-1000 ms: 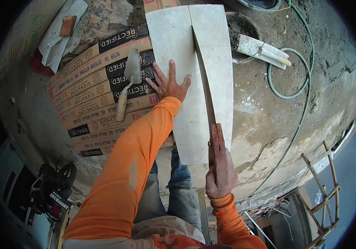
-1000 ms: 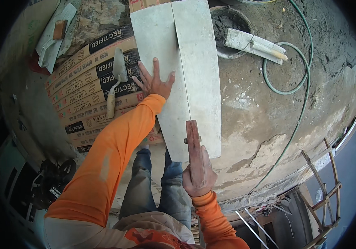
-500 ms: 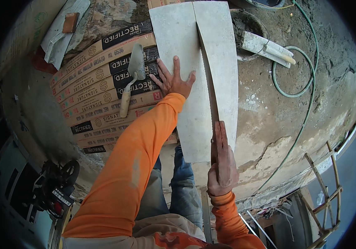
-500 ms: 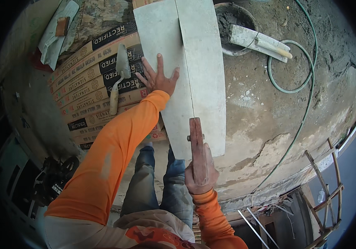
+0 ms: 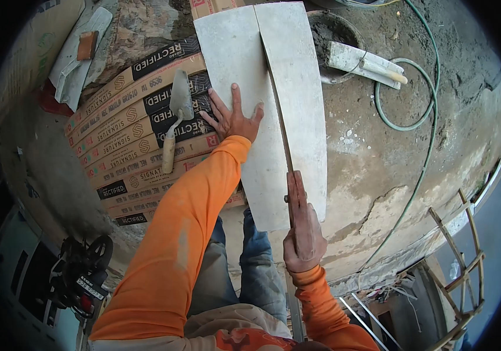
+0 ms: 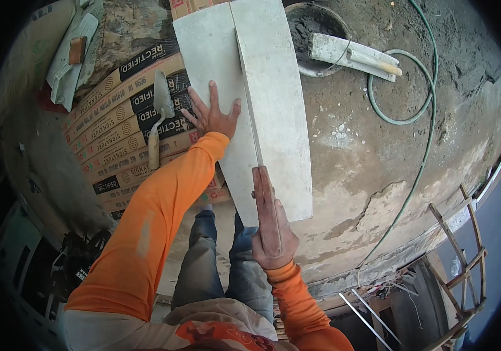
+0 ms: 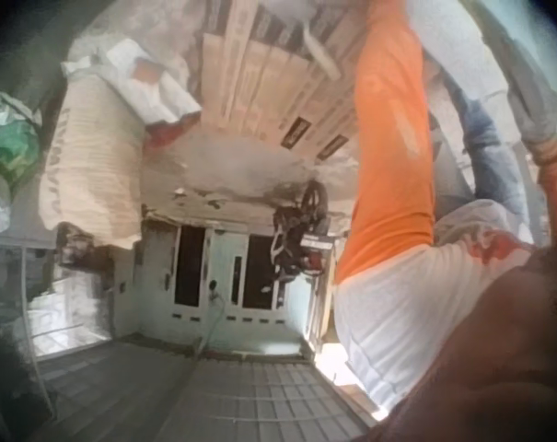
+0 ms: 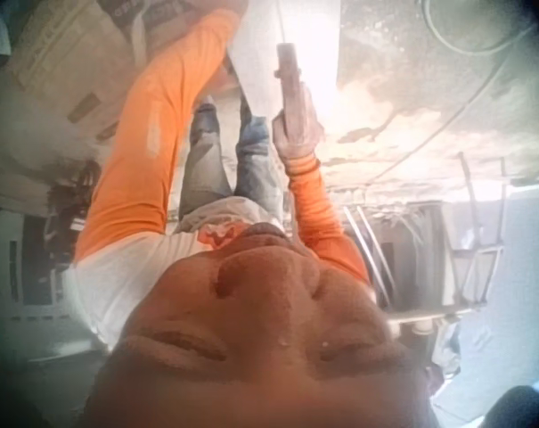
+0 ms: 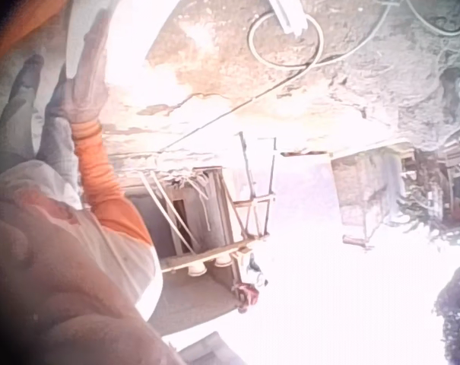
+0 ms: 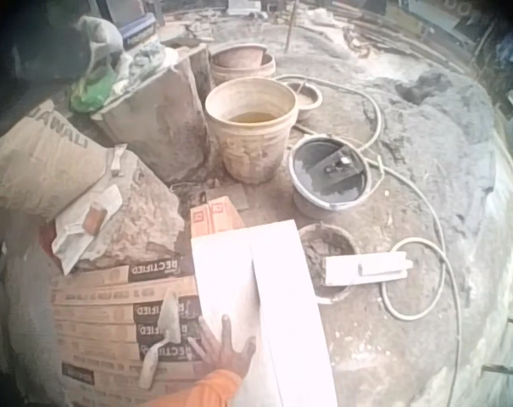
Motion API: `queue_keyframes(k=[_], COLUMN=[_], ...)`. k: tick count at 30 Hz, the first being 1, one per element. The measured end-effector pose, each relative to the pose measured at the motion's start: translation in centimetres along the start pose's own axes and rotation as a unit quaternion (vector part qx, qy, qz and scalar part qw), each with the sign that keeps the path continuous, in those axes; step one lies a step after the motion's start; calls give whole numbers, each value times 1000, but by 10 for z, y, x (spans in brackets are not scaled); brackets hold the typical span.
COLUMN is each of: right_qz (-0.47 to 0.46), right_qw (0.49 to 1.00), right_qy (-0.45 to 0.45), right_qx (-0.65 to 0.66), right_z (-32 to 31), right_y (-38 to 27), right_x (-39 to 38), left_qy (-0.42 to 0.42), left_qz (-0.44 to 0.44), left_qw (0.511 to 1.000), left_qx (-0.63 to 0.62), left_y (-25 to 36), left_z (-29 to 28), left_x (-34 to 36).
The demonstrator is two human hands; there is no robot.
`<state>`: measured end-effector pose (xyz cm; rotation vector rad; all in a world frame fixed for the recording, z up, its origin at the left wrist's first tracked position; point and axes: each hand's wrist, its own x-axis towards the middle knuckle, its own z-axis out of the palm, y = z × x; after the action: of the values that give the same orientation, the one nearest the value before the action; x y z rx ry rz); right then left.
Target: The person saws a tile by hand while holding it steady on a stack of boxes.
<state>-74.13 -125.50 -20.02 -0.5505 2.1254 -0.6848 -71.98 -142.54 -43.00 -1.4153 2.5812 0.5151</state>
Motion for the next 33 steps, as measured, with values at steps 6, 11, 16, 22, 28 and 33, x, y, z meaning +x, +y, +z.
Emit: queue_keyframes(k=[6, 11, 16, 22, 28, 33], right_qz=[-55, -27, -54, -79, 9, -83], right_qw=[969, 998, 987, 980, 998, 949], right_qy=[191, 51, 135, 164, -31, 241], right_qx=[148, 0, 67, 80, 50, 184], right_z=[27, 4, 14, 17, -17, 20], right_y=[45, 15, 25, 42, 4, 45], right_x=[84, -32, 20, 74, -26, 113], left_qy=[31, 48, 46, 24, 38, 10], left_qz=[16, 11, 16, 7, 22, 27], left_qw=[998, 999, 998, 999, 999, 998], left_qx=[-50, -19, -26, -38, -1, -49], left_y=[22, 2, 9, 17, -4, 27], left_z=[31, 20, 18, 30, 16, 30], left_x=[-6, -1, 3, -2, -2, -6])
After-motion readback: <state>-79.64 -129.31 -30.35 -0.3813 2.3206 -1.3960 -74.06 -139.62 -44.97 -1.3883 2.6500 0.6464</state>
